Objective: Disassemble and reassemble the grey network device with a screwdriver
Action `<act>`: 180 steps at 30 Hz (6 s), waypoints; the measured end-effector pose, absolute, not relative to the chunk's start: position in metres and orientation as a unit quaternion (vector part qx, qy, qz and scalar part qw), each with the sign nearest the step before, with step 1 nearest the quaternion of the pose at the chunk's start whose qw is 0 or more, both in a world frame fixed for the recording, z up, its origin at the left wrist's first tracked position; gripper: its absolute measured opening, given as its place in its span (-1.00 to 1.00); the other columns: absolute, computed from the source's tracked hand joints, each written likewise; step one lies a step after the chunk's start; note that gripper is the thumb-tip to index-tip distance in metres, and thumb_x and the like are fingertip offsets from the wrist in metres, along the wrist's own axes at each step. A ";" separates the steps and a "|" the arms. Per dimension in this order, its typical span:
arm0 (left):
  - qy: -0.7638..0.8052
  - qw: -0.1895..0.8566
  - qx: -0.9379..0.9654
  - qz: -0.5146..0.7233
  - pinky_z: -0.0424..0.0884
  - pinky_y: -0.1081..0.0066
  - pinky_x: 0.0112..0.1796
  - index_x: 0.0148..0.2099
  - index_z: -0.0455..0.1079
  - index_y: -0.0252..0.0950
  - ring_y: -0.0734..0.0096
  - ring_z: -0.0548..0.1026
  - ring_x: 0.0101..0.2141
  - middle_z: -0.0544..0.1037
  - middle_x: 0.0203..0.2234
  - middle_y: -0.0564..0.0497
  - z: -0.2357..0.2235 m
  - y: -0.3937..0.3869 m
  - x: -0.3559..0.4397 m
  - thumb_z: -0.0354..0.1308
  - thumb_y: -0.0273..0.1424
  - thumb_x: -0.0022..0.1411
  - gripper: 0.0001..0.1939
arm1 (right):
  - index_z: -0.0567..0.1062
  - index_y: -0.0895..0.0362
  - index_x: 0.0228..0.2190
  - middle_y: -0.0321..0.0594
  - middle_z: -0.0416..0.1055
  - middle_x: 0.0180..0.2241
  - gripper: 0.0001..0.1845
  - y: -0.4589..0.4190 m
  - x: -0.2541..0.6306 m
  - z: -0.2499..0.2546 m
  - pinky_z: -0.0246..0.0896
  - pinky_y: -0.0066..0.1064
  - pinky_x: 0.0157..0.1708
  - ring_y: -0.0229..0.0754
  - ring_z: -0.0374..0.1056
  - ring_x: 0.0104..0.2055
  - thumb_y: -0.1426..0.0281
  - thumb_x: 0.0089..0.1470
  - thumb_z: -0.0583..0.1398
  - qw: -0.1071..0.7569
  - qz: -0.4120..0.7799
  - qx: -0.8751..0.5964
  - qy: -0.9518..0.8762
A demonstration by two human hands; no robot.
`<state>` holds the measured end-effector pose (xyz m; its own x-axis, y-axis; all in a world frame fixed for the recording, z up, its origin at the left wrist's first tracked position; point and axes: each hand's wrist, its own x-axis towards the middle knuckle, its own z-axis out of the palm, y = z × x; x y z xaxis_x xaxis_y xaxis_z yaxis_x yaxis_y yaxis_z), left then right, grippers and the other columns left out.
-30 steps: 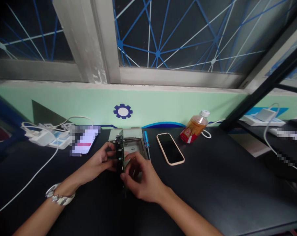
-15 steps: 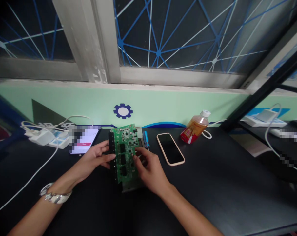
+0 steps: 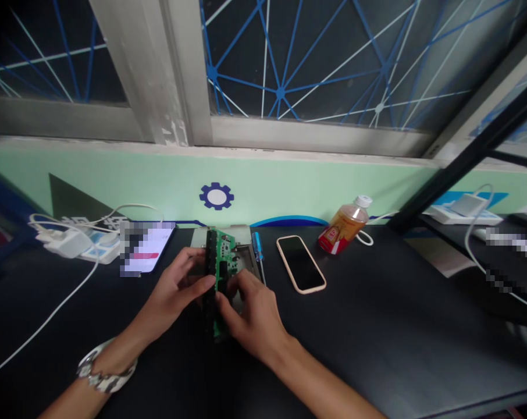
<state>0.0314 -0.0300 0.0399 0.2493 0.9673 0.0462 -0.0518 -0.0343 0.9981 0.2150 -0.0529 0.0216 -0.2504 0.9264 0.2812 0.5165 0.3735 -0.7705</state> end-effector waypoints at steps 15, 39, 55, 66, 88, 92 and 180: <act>0.363 0.638 0.495 0.465 0.37 0.23 0.05 0.23 0.22 -0.17 0.13 0.35 0.14 0.34 0.19 -0.15 0.020 -0.025 0.025 0.31 -0.28 0.22 -0.42 | 0.38 0.13 -0.29 -0.29 0.29 -0.34 -0.70 -0.044 0.218 0.022 0.13 -0.45 -0.33 -0.27 0.18 -0.33 0.13 0.25 0.17 0.434 0.552 -0.386 -0.598; 0.406 0.662 0.471 0.418 0.59 0.22 -0.20 -0.09 0.46 -0.34 0.32 0.58 -0.30 0.55 -0.20 -0.12 0.020 -0.008 0.006 0.23 -0.19 0.28 -0.68 | 0.50 0.16 -0.23 -0.31 0.30 -0.46 -0.60 -0.023 0.245 0.035 0.18 -0.47 -0.52 -0.31 0.18 -0.49 0.06 0.17 0.22 0.453 0.511 -0.453 -0.573; 0.433 0.587 0.537 0.424 0.36 0.55 -0.64 -0.26 0.46 -0.35 0.50 0.37 -0.52 0.38 -0.51 0.05 0.033 -0.007 -0.001 0.22 -0.16 0.27 -0.69 | 0.45 0.16 -0.27 -0.48 0.18 -0.68 -0.62 -0.022 0.246 0.032 -0.12 -0.49 -0.66 -0.38 0.06 -0.69 0.07 0.16 0.23 0.417 0.480 -0.467 -0.615; 0.389 0.657 0.486 0.425 0.50 0.41 -0.42 -0.10 0.51 -0.36 0.24 0.59 -0.29 0.63 -0.24 -0.20 0.034 -0.008 -0.008 0.24 -0.22 0.26 -0.70 | 0.40 0.13 -0.09 -0.17 0.55 -0.34 -0.56 -0.019 0.249 0.035 0.22 -0.50 -0.64 -0.20 0.49 -0.48 0.14 0.10 0.30 0.450 0.574 -0.414 -0.545; 0.412 0.659 0.504 0.377 0.51 0.23 -0.14 0.01 0.55 -0.28 0.20 0.58 -0.15 0.64 -0.17 -0.13 0.014 -0.011 0.010 0.27 -0.26 0.25 -0.68 | -0.20 -0.04 0.40 0.00 -0.13 0.36 0.19 -0.056 0.236 0.048 0.10 0.02 0.23 0.20 -0.06 0.37 0.38 -0.08 0.35 0.341 0.312 -0.354 -0.813; 0.411 0.664 0.499 0.375 0.49 0.21 -0.08 -0.01 0.56 -0.26 0.23 0.60 -0.18 0.64 -0.15 -0.12 0.012 -0.015 0.020 0.26 -0.26 0.25 -0.70 | -0.33 -0.03 0.40 0.01 -0.29 0.38 0.32 -0.061 0.231 0.046 0.11 0.01 0.23 0.22 -0.16 0.41 0.28 -0.12 0.39 0.310 0.296 -0.349 -0.834; 0.211 0.091 0.922 0.311 0.00 -0.16 0.31 0.46 -0.24 0.02 0.04 -0.12 0.40 0.01 0.41 -0.07 0.027 -0.023 0.017 0.07 -0.69 0.23 -0.07 | 0.40 0.09 -0.21 -0.28 0.35 -0.32 -0.70 -0.052 0.232 0.052 0.17 -0.48 -0.41 -0.23 0.29 -0.31 0.18 0.12 0.29 0.402 0.653 -0.316 -0.559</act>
